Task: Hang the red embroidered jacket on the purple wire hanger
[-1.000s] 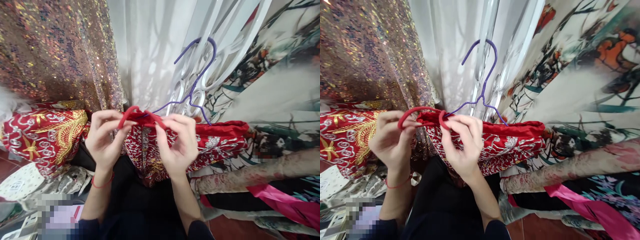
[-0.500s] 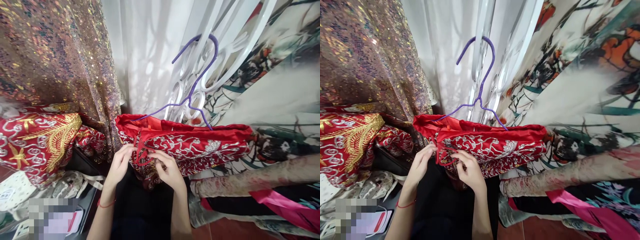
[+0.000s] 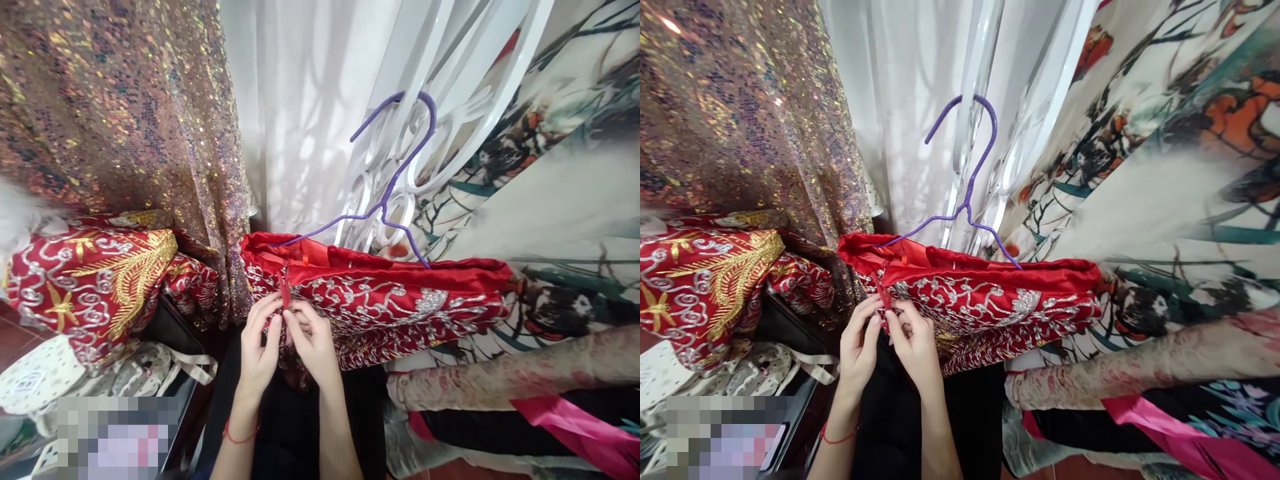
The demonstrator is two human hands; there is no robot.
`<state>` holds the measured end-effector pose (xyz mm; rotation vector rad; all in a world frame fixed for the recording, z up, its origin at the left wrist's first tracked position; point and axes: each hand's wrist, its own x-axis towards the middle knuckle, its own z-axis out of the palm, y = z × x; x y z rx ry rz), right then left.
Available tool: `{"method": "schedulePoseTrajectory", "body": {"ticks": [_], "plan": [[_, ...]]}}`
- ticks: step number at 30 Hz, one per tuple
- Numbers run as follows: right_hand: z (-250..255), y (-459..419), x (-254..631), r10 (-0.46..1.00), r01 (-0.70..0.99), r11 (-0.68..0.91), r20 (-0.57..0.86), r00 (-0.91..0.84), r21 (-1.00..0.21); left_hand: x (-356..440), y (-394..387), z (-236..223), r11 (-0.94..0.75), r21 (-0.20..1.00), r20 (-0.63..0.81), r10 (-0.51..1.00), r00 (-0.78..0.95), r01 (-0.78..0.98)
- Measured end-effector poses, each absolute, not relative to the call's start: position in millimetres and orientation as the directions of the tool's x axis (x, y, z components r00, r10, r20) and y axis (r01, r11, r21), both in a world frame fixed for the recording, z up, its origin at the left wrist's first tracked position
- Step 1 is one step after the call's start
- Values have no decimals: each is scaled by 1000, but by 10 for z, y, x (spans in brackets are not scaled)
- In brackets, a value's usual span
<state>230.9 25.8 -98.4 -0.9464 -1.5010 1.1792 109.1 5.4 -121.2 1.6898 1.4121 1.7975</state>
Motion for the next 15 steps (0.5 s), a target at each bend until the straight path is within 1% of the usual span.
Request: {"method": "schedulePoseTrajectory", "body": {"ticks": [1, 3, 5, 7, 11, 13, 15], "plan": [[-962, 251, 2300, 937, 47, 273, 255, -237, -961, 1118, 52, -1215, -479, 784, 599, 751, -278, 395], [-935, 232, 2296, 926, 108, 345, 320, -199, -932, 1150, 49, -1224, -469, 791, 595, 739, -315, 393], [-935, 217, 2307, 929, 128, 359, 341, -143, -925, 1157, 49, -1237, -460, 797, 589, 736, -334, 391], [-955, 214, 2324, 939, 98, 334, 322, -119, -938, 1154, 52, -1247, -471, 796, 593, 734, -332, 381], [-1000, 230, 2333, 949, -50, 266, 271, -165, -963, 1164, 52, -1230, -482, 819, 570, 748, -340, 311], [-1003, 225, 2320, 944, -70, 273, 281, -172, -959, 1173, 39, -1210, -473, 835, 548, 764, -340, 283], [-992, 202, 2311, 937, -50, 318, 322, -138, -947, 1175, 20, -1199, -446, 852, 521, 777, -354, 276]]}}
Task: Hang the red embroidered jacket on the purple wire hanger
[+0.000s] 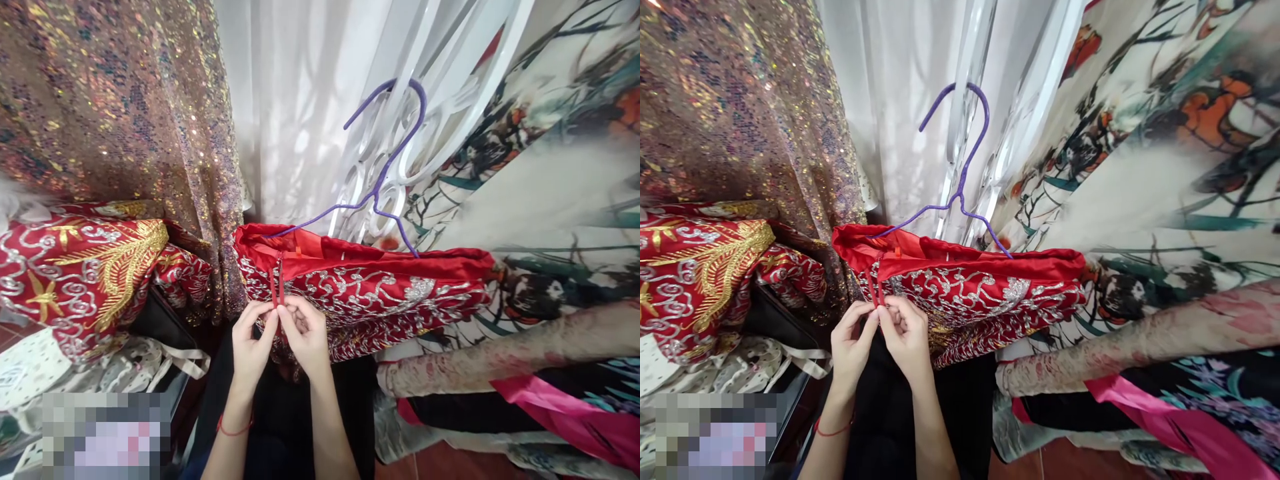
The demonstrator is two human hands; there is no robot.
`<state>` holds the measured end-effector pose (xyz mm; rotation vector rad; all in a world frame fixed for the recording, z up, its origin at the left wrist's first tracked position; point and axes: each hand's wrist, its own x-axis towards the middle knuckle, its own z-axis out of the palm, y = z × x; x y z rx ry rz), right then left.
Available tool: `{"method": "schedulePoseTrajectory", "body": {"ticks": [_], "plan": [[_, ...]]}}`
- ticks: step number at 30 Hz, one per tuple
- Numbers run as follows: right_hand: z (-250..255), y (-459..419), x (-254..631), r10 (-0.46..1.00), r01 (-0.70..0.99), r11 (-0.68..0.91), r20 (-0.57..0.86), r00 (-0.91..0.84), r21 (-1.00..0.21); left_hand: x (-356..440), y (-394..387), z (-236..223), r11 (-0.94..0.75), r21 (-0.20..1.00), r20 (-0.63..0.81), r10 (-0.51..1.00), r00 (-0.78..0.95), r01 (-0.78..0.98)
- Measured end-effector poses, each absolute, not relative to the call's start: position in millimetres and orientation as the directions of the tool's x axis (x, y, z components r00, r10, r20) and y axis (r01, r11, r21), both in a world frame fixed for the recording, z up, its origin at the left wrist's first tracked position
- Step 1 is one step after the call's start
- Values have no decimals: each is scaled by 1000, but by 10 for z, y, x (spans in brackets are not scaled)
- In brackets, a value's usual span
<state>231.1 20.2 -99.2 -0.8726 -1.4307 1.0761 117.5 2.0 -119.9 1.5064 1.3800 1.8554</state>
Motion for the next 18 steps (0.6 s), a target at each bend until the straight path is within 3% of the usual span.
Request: {"method": "schedulePoseTrajectory", "body": {"ticks": [4, 7, 13, 18], "plan": [[-959, 136, 2345, 898, 55, 440, 439, -35, -896, 1133, 0, -1230, -352, 893, 446, 773, -452, 279], [-963, 128, 2375, 860, 116, 511, 505, -75, -852, 1077, 11, -1274, -341, 901, 429, 788, -441, 268], [-1051, 188, 2308, 869, 1, 474, 467, -163, -881, 1003, -16, -1294, -429, 865, 492, 828, -271, 258], [-1080, 141, 2274, 878, 36, 469, 461, -129, -883, 1013, -63, -1242, -464, 856, 514, 811, -279, 230]]}}
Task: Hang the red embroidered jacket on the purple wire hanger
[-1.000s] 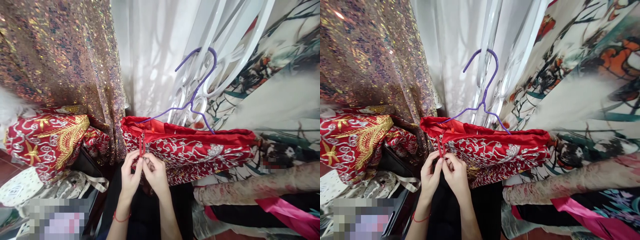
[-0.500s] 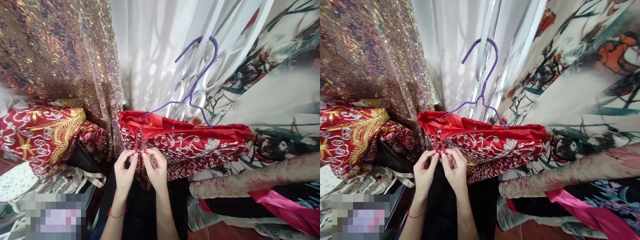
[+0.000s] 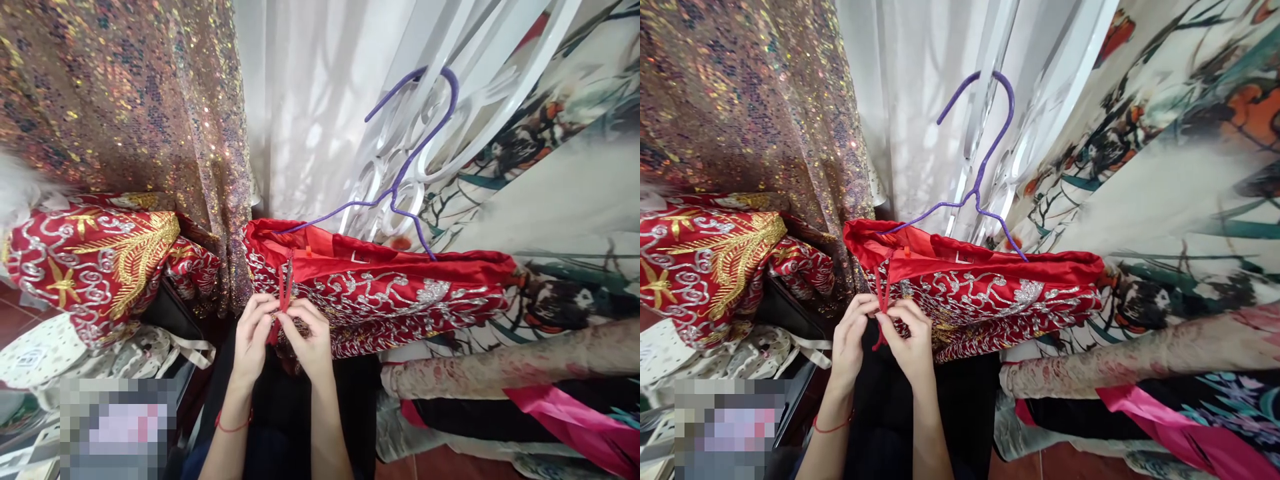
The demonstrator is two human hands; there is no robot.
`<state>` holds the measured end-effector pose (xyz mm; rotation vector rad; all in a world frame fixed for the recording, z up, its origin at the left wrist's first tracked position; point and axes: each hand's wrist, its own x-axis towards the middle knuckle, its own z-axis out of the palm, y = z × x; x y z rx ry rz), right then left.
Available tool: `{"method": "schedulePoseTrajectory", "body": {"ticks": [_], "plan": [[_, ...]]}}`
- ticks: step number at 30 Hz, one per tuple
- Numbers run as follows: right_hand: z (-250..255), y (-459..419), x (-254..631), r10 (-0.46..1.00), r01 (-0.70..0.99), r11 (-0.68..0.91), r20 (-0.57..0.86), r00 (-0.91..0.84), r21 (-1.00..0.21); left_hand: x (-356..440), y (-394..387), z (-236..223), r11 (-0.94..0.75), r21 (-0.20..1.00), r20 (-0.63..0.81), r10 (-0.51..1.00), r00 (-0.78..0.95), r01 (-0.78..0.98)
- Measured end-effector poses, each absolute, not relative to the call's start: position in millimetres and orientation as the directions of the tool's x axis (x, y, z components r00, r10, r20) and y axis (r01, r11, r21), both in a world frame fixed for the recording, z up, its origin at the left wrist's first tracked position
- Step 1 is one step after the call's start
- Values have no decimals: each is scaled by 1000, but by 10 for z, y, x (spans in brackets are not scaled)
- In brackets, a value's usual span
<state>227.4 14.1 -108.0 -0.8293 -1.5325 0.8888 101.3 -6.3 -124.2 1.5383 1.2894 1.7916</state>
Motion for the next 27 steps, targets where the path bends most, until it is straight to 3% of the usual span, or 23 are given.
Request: {"method": "schedulePoseTrajectory", "body": {"ticks": [9, 11, 13, 18, 21, 23, 27], "plan": [[-1083, -4, 2317, 771, 291, 629, 531, -351, -721, 1021, -85, -1101, -499, 751, 617, 763, -193, 432], [-1061, -32, 2325, 782, 282, 615, 525, -335, -736, 1015, -91, -1068, -474, 770, 592, 782, -198, 427], [-1036, -58, 2351, 824, 218, 556, 499, -268, -802, 1004, -85, -1050, -432, 828, 527, 817, -233, 358], [-1080, -105, 2494, 936, -23, 340, 341, -83, -940, 971, 9, -1056, -246, 968, 214, 901, -377, -39], [-1164, -105, 2547, 978, -194, 202, 209, -16, -960, 1004, 108, -1015, -257, 956, 195, 916, -351, -138], [-1204, -87, 2534, 988, -173, 148, 155, -23, -974, 1069, 178, -956, -279, 941, 192, 906, -377, -191], [-1195, -79, 2445, 964, 127, 237, 217, -154, -963, 1227, 271, -853, -271, 940, 145, 867, -477, -208]]}}
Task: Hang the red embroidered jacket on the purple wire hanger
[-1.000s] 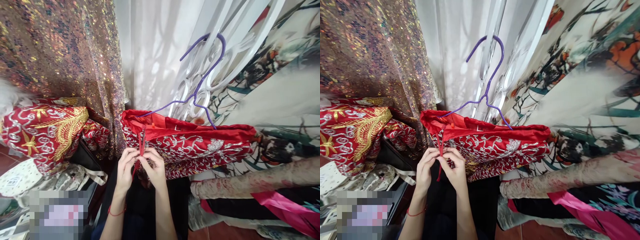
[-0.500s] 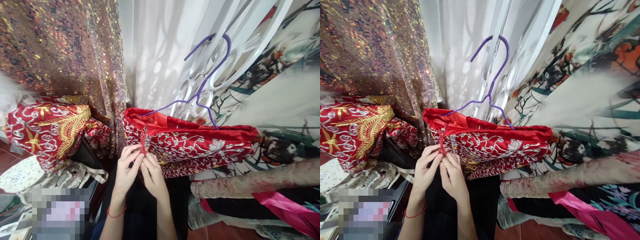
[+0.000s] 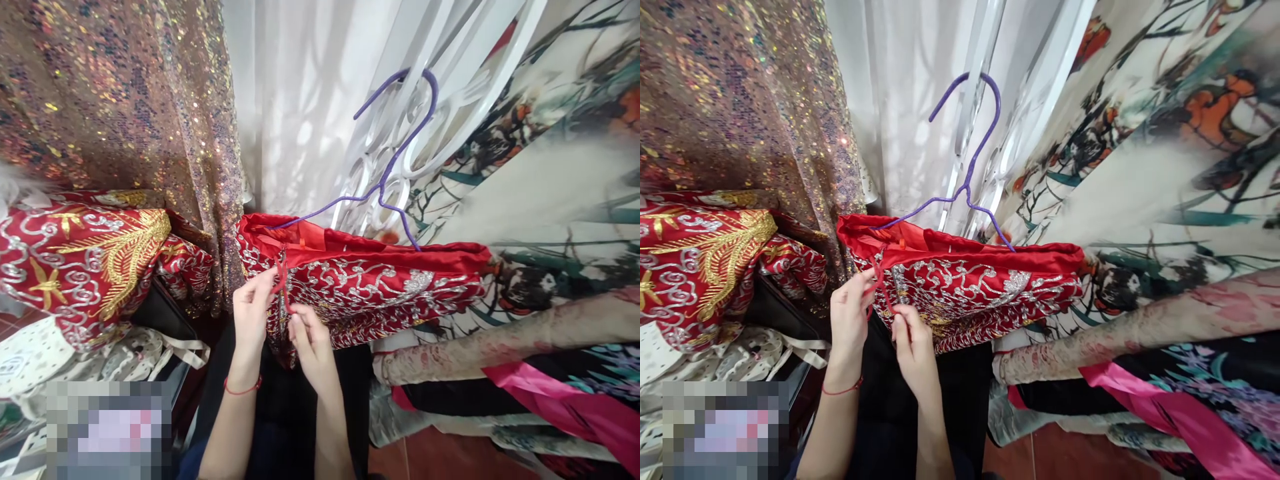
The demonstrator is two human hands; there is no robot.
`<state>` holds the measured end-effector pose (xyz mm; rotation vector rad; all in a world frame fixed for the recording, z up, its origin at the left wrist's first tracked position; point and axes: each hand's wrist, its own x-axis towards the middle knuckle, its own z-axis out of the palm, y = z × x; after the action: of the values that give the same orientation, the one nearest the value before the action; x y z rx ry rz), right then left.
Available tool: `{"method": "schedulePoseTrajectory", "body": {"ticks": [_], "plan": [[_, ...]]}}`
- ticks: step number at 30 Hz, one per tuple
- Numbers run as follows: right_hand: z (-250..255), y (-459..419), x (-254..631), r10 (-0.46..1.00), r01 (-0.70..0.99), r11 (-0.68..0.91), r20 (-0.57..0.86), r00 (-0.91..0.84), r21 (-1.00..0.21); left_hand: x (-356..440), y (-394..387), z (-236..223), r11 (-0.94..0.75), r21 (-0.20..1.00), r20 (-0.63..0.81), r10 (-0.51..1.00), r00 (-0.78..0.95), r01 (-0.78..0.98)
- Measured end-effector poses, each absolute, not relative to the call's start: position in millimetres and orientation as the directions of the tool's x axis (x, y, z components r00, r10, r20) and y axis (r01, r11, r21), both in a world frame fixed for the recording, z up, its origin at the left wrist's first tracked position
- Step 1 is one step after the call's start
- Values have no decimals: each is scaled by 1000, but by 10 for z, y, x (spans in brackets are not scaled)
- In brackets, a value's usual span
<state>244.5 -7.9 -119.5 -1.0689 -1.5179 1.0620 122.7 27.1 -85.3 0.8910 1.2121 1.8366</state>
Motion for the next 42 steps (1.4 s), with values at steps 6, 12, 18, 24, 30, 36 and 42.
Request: {"method": "schedulePoseTrajectory", "body": {"ticks": [6, 12, 18, 24, 30, 36, 42], "plan": [[-801, -457, 2530, 824, 555, 541, 263, -502, -632, 1199, 264, -894, -312, 945, 203, 797, -569, -100], [-235, -332, 2564, 722, 232, 665, 533, -441, -710, 1114, 126, -1085, -350, 936, 262, 777, -572, -46], [-246, 189, 2380, 823, 377, 564, 466, -323, -735, 1073, -23, -1161, -405, 905, 276, 793, -543, -132], [-293, 103, 2355, 755, 177, 652, 612, -236, -737, 1084, -32, -1094, -373, 897, 239, 861, -449, -236], [-163, -187, 2746, 784, 265, 609, 619, -56, -747, 1112, 1, -1086, -368, 894, 215, 853, -475, -256], [-80, -256, 3278, 703, -13, 629, 576, -418, -777, 1061, 60, -992, -405, 875, 207, 809, -551, -266], [-160, 12, 2686, 702, 162, 707, 711, -44, -688, 1095, 21, -969, -360, 877, 193, 871, -453, -318]]}}
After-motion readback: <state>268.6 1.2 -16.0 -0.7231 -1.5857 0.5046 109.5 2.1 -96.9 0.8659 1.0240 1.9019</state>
